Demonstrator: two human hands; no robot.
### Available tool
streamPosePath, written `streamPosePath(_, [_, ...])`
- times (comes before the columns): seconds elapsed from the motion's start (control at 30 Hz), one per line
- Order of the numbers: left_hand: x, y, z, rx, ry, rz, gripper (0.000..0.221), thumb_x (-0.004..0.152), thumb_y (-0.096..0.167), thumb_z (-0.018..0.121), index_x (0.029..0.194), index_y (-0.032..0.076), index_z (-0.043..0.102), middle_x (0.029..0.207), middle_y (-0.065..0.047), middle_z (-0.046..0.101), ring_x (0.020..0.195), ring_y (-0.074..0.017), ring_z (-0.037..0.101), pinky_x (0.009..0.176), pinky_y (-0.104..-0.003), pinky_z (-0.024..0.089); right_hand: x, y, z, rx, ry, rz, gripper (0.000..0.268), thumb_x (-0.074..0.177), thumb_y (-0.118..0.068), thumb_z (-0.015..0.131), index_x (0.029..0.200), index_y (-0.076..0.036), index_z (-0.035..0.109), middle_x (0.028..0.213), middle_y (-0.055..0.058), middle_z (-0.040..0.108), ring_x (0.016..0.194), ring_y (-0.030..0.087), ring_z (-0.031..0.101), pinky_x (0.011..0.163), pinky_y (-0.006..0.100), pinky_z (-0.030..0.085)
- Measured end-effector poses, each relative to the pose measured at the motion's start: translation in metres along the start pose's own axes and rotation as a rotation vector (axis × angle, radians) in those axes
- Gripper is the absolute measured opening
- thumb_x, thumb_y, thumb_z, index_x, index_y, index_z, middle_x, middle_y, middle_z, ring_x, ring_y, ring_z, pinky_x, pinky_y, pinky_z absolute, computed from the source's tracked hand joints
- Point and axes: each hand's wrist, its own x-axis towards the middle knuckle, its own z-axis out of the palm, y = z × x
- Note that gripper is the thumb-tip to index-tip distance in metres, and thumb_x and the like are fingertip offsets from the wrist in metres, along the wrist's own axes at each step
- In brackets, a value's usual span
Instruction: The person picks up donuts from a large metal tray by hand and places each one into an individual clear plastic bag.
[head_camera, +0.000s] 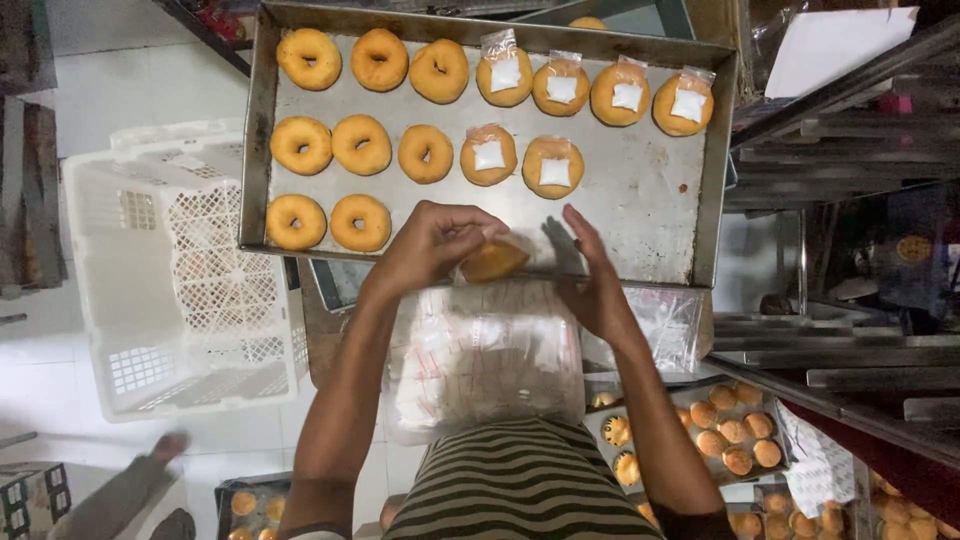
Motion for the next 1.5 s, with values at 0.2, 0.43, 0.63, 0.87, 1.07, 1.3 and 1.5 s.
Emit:
streamPosePath(0.2, [-0.005,0.012,0.001,-0.085,-0.141,0.158,0.02,0.099,0.011,0.064,0.112,0.0,0.075,0.086,0.004,0.072,0.077,0.0002,0.06,0.067,-0.019,0.05,0.017,-0.009,0.005,-0.124,-0.482,-0.133,0.098,0.071,-0.007,0.088,0.155,-0.005,0.035,0.147,0.016,0.053,0.135,0.03,0.051,0.109,0.041,0.042])
streamPosePath(0.43, [-0.007,0.008,-0.004,-0.206,0.023,0.054,0.026,0.107,0.018,0.06,0.117,0.001,0.078,0.069,0.001,0.056,0.061,-0.0068,0.047,0.061,-0.025,0.045,0.012,0.032,0.021,-0.007,-0.571,0.036,0.051,0.085,-0.011,0.081,0.133,-0.006,0.065,0.112,0.005,0.076,0.1,0.017,0.072,0.089,0.033,0.061])
streamPosePath(0.63, [-0.024,-0.009,-0.004,-0.543,0.053,0.184,0.051,0.108,0.037,0.043,0.151,0.01,0.049,0.126,-0.004,0.066,0.115,-0.0135,0.066,0.101,-0.027,0.057,0.005,0.041,0.023,0.238,-0.424,0.181,0.038,0.085,-0.006,0.082,0.12,-0.002,0.069,0.097,0.005,0.073,0.084,0.012,0.071,0.073,0.03,0.063])
streamPosePath(0.87, [-0.036,-0.069,0.036,-0.254,0.076,0.145,0.066,0.084,-0.002,0.078,0.145,0.004,0.054,0.137,-0.006,0.064,0.123,-0.0154,0.061,0.104,-0.031,0.054,0.0,0.047,0.019,0.324,-0.344,0.139,0.017,0.098,-0.003,0.074,0.113,0.0,0.067,0.099,0.003,0.066,0.088,0.009,0.063,0.073,0.028,0.056])
streamPosePath(1.07, [-0.031,-0.091,0.056,-0.322,0.316,0.141,0.034,0.096,0.002,0.072,0.13,-0.001,0.068,0.117,-0.006,0.073,0.106,-0.0136,0.068,0.093,-0.03,0.058,0.008,-0.001,0.016,0.281,-0.294,-0.021,0.028,0.101,-0.007,0.066,0.128,0.001,0.061,0.111,0.002,0.069,0.103,0.008,0.066,0.088,0.027,0.057])
streamPosePath(1.3, [-0.029,-0.108,0.061,-0.203,0.458,0.202,0.029,0.108,0.022,0.056,0.111,0.0,0.073,0.092,-0.001,0.074,0.085,-0.0069,0.065,0.077,-0.024,0.055,0.017,-0.051,0.022,-0.079,-0.018,-0.133,0.023,0.105,-0.011,0.061,0.119,0.001,0.074,0.1,0.008,0.079,0.088,0.011,0.073,0.08,0.026,0.06])
streamPosePath(1.5, [-0.033,-0.136,0.065,-0.057,0.562,0.085,0.053,0.115,0.039,0.056,0.095,-0.007,0.074,0.07,-0.004,0.059,0.069,-0.009,0.051,0.064,-0.028,0.045,0.019,-0.05,0.024,-0.089,0.021,-0.136,0.026,0.103,-0.015,0.061,0.116,0.003,0.074,0.101,0.01,0.079,0.09,0.013,0.075,0.08,0.028,0.061])
